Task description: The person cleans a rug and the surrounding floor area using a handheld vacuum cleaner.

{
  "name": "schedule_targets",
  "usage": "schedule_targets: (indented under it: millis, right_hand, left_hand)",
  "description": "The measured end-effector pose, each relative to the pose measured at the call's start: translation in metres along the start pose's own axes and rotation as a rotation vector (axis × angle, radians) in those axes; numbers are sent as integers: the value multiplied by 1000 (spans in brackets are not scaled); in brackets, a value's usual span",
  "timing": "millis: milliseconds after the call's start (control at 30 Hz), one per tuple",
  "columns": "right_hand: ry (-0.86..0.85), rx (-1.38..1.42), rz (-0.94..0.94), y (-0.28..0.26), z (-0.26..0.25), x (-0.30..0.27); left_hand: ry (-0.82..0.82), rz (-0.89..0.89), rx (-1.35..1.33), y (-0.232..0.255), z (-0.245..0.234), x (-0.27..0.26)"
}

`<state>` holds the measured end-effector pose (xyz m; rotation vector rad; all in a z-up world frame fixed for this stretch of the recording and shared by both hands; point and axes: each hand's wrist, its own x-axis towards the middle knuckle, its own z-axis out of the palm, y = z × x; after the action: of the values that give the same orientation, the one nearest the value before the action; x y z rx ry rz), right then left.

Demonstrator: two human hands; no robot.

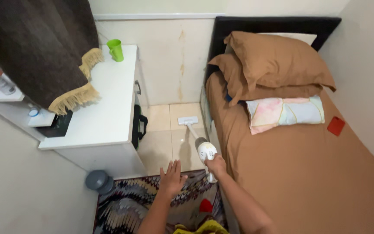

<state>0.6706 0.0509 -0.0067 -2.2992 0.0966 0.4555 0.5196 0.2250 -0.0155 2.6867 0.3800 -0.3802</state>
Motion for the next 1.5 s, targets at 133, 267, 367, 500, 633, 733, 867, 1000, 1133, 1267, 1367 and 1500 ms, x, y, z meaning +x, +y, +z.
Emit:
schedule_targets:
  millis: [133, 267, 367, 500, 633, 733, 867, 1000, 1133, 1267, 1367, 1500]
  right_hand:
    - [2, 6, 45, 1, 4, -28]
    - [19, -15, 20, -1, 9, -21]
    - [14, -3, 13, -3, 12, -3]
    - [-2, 15, 39, -17, 20, 31]
    - [-10, 21, 9, -33, 27, 77]
    - [1, -43, -18, -37, 36, 113]
    - [27, -115, -37, -44, 45, 156]
    - [1, -110, 7, -60, 57, 174]
    - [-33, 16, -58, -65, 64, 156]
    - [-33, 39, -73, -58, 69, 111]
    - [-33, 14, -101, -53, 65, 73]
    - [-43, -2, -82, -48, 59, 21]
  left_hand:
    - [-12, -19, 38, -2, 0, -18]
    - [-21, -34, 33, -5, -7, -18]
    - [-17, -39, 18, -8, -9, -7]
    - [-7, -71, -13, -14, -14, 16]
    - [17, -56, -59, -23, -28, 52]
    - [59, -62, -61, -25, -36, 81]
    - [112, -56, -101, -23, -44, 112]
    - [92, -80, -82, -23, -47, 122]
    - [134, -78, -101, -28, -38, 111]
    - [151, -80, -102, -42, -25, 75]
    - [133, -91, -63, -48, -16, 44]
    - [48, -121, -21, -44, -10, 7]
